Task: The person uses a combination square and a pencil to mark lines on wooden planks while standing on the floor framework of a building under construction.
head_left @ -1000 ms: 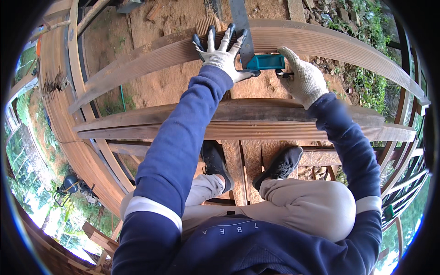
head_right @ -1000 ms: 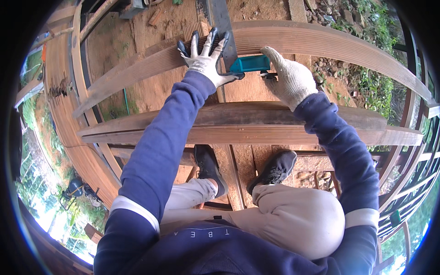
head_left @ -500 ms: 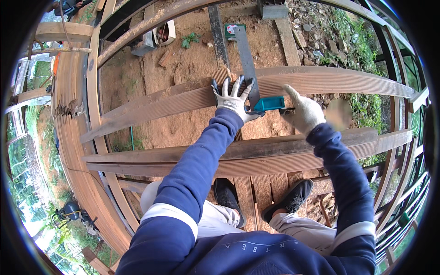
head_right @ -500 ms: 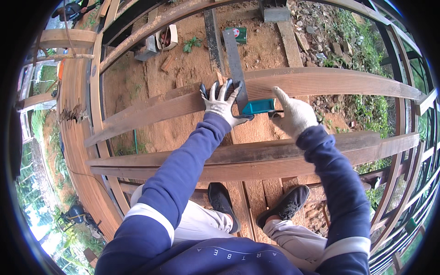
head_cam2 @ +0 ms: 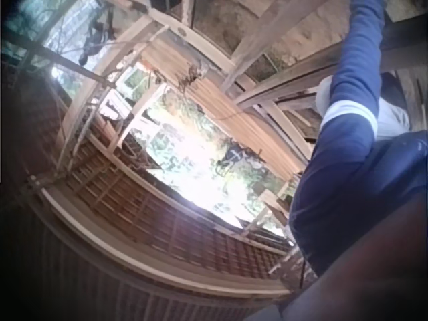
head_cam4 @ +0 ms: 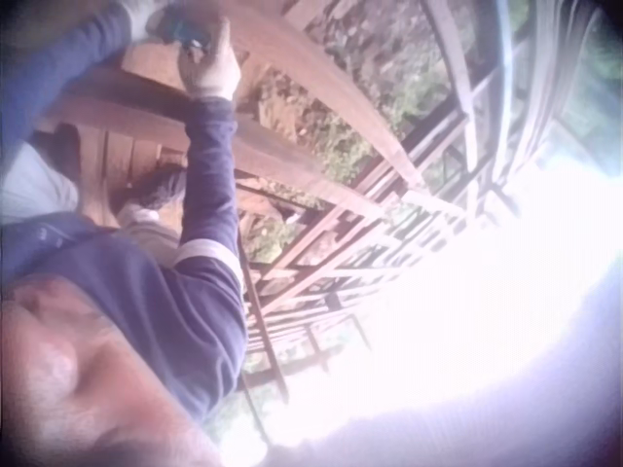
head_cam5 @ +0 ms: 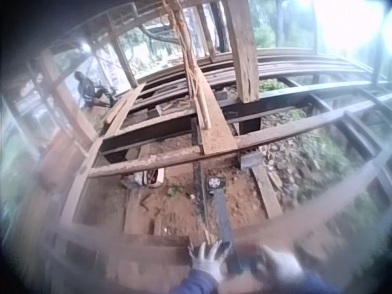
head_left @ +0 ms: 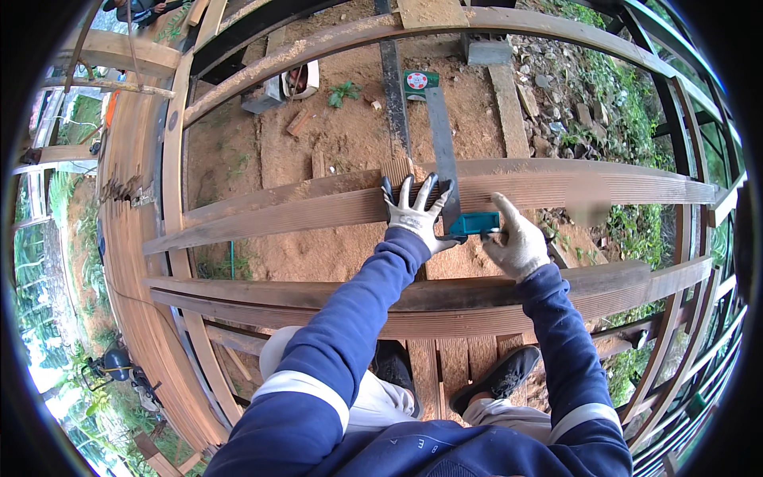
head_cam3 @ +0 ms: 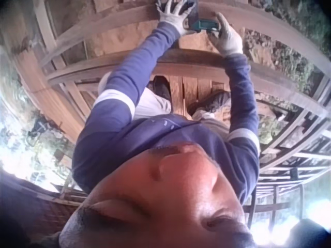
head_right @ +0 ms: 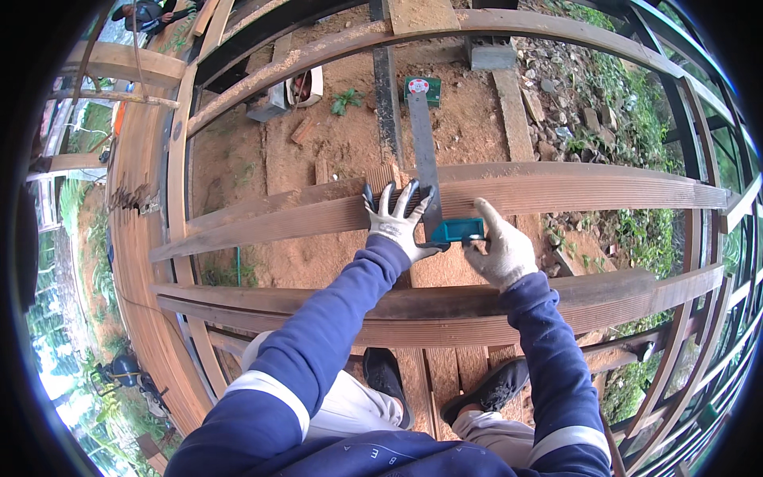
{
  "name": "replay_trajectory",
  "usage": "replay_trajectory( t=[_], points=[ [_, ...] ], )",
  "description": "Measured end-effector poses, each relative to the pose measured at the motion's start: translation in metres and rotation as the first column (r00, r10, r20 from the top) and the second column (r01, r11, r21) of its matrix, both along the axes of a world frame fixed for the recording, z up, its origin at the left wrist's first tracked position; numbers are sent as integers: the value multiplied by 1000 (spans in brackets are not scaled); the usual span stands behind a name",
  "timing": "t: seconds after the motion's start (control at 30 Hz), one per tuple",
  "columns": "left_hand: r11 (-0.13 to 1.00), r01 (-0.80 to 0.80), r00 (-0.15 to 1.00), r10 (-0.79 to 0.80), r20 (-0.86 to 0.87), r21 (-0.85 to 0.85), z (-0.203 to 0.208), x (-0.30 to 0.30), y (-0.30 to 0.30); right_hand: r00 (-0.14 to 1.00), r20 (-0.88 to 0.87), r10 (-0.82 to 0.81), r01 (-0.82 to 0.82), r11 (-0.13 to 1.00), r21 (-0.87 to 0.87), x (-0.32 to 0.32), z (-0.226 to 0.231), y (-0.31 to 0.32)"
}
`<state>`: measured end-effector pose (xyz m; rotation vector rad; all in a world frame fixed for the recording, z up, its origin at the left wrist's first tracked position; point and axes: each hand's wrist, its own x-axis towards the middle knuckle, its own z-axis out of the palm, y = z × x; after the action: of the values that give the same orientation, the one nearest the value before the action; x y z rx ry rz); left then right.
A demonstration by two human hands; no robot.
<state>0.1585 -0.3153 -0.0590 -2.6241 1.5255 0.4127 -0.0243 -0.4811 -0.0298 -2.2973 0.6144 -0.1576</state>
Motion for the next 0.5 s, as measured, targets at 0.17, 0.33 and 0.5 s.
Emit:
replay_trajectory(
  t=[0.17,0.33,0.5],
  points=[
    [1000,-19,999,18,-32,-18,-2,-2,0,972,-216,92,-174,899,-403,7,-4,5],
    [999,-35,997,36,-62,7,5,-3,-3,964,-235,125,-215,887,-409,2,3,4],
    [956,-108,994,99,-47,-272,-36,17,0,995,-3,103,-96,915,-391,5,9,7]
  ],
)
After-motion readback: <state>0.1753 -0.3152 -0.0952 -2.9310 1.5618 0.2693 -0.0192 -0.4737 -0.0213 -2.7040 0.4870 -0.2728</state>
